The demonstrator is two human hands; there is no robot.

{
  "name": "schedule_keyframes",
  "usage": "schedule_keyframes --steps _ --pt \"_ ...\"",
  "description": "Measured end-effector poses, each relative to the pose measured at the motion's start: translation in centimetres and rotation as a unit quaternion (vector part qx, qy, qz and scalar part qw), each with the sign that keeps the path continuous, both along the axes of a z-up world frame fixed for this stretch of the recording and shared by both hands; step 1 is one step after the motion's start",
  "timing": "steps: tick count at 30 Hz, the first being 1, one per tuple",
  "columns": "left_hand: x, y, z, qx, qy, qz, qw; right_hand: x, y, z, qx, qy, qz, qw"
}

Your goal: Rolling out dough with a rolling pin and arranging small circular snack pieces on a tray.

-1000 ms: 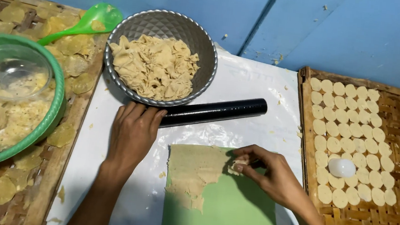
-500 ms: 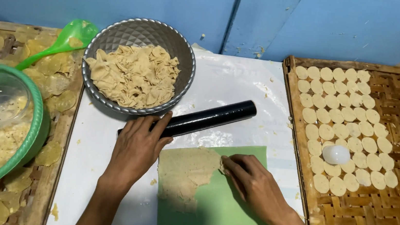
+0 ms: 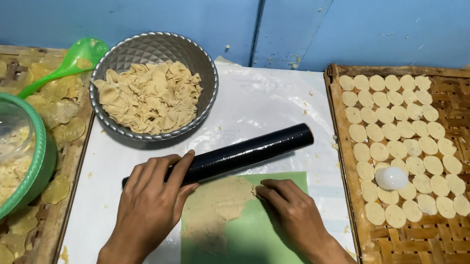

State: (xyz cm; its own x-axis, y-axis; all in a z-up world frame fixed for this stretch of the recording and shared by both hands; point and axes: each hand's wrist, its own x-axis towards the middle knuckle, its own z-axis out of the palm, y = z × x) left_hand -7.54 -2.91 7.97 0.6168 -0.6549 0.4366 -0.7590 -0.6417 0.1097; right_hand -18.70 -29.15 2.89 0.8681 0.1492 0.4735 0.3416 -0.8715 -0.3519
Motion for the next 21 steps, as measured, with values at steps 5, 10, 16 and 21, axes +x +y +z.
schedule_keyframes --steps 5,10,16,21 --pt "-1.4 -0.1 -1.0 0.000 -0.003 -0.011 1.000 -2.0 0.2 1.2 -0.053 0.070 0.009 0.996" --pt "-2.7 -0.3 -2.4 0.017 -0.024 -0.017 0.999 -4.4 -0.6 3.5 -0.019 0.018 0.036 0.999" --pt "-3.6 -1.4 -3.6 0.027 -0.008 -0.053 0.998 -2.7 -2.9 1.4 -0.100 -0.024 -0.054 0.993" --pt "-3.8 -1.5 -6.7 0.043 0.019 -0.050 0.998 -1.0 -3.3 -0.1 -0.161 0.082 -0.053 0.982"
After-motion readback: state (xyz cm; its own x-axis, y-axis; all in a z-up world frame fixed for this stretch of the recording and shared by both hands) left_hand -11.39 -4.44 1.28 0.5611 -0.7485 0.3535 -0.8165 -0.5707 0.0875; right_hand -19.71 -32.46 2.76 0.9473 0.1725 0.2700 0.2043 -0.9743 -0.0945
